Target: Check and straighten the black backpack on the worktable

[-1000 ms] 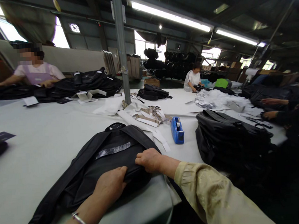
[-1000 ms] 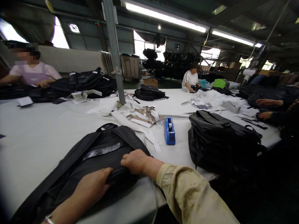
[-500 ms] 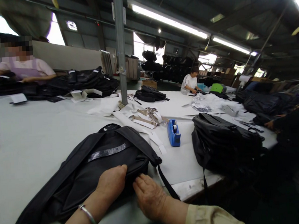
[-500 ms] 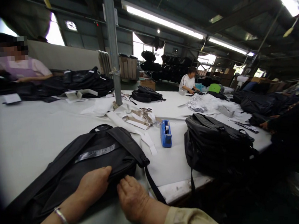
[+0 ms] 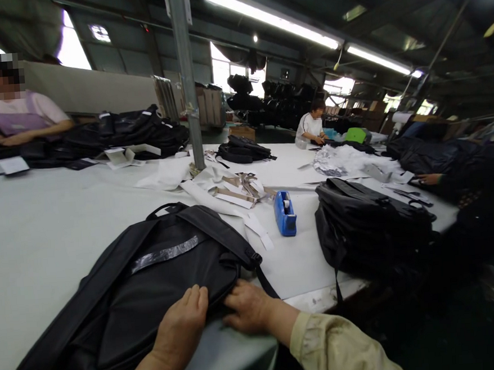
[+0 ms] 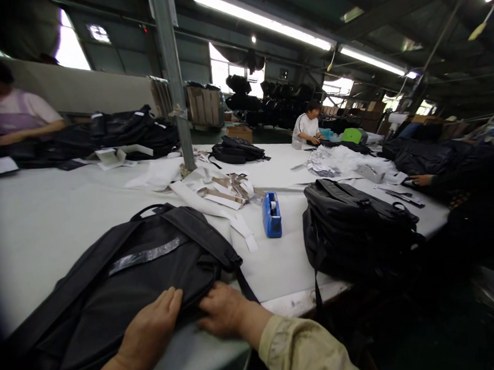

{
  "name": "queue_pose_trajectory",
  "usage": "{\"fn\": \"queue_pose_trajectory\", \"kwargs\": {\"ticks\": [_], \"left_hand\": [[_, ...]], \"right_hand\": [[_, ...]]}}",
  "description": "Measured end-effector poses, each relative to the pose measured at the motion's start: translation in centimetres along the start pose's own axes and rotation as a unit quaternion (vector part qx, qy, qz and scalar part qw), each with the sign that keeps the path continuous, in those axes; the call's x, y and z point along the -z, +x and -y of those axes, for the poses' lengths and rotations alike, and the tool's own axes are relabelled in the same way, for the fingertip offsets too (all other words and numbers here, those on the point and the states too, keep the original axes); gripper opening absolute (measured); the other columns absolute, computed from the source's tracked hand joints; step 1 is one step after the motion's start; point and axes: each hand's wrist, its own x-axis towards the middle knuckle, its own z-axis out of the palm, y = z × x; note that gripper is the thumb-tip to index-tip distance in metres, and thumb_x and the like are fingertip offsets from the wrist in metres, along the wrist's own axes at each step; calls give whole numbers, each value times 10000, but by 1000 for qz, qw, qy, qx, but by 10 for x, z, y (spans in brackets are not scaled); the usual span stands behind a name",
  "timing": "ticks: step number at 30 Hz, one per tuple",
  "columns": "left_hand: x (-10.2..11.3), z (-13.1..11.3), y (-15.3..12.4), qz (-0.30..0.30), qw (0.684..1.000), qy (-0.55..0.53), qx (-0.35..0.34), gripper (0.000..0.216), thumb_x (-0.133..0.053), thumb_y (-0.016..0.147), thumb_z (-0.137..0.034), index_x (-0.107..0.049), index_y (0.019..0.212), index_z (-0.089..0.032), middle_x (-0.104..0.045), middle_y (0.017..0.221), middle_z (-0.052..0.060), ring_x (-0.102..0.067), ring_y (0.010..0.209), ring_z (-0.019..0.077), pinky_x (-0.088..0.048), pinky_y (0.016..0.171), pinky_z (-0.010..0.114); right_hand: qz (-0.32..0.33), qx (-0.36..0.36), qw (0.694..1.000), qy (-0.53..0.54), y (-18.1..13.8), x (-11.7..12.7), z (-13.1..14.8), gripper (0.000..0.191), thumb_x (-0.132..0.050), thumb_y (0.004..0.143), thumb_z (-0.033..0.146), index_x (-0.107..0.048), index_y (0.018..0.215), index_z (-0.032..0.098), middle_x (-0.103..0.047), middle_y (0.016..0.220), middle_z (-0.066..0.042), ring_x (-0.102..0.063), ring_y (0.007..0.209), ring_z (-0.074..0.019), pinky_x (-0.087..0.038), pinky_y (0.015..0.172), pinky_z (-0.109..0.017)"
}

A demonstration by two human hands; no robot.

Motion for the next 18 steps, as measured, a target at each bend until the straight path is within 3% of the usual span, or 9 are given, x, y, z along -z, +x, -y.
{"fn": "queue_pose_trajectory", "kwargs": {"ticks": [3,5,7,9,12,15,18], "left_hand": [[-15,-2,-15,-111,992,35,-47,393,-397,821,61,-698,1065,-1,-715,1080,244,-704,966,303,-610,804,386],[-20,-2,-18,-140,988,41,-58,384,-386,828,48,-690,1062,17,-714,1074,256,-704,963,309,-610,807,396],[-21,-2,-19,-152,986,42,-56,380,-376,841,36,-681,1068,20,-714,1076,256,-703,967,307,-607,811,396],[-21,-1,-19,-155,985,45,-54,383,-363,854,30,-674,1077,15,-714,1084,249,-703,976,301,-603,818,391],[-21,0,-18,-156,985,48,-62,386,-341,866,32,-663,1078,12,-715,1086,245,-704,980,293,-598,830,388],[-20,1,-19,-157,984,49,-70,354,-364,876,27,-643,1094,23,-707,1095,259,-705,976,301,-596,822,395],[-20,2,-19,-157,984,47,-75,329,-392,877,28,-624,1110,34,-697,1102,276,-703,975,312,-592,816,404]], "right_hand": [[-95,-162,978,89,-10,7,-15,222,-574,859,253,-728,992,165,-734,1037,-96,-655,1035,-215,-498,967,-332],[-143,-274,939,153,-10,13,-23,247,-553,857,226,-736,1018,187,-751,1013,-66,-678,960,-192,-519,898,-312],[-146,-341,907,198,-2,17,-29,270,-607,811,239,-741,1043,200,-762,1001,-42,-683,923,-189,-524,848,-296],[-139,-387,887,212,11,18,-33,234,-622,794,273,-764,954,179,-768,901,-40,-681,845,-187,-521,784,-282],[-177,-448,855,195,31,16,-35,290,-541,841,298,-773,905,136,-761,841,-72,-669,793,-187,-508,745,-283],[-189,-445,852,200,42,14,-39,274,-568,796,241,-777,950,154,-768,886,-62,-673,811,-182,-497,741,-264],[-163,-434,860,212,47,16,-45,229,-608,701,141,-783,847,158,-765,800,-46,-670,743,-179,-479,669,-244]]}}
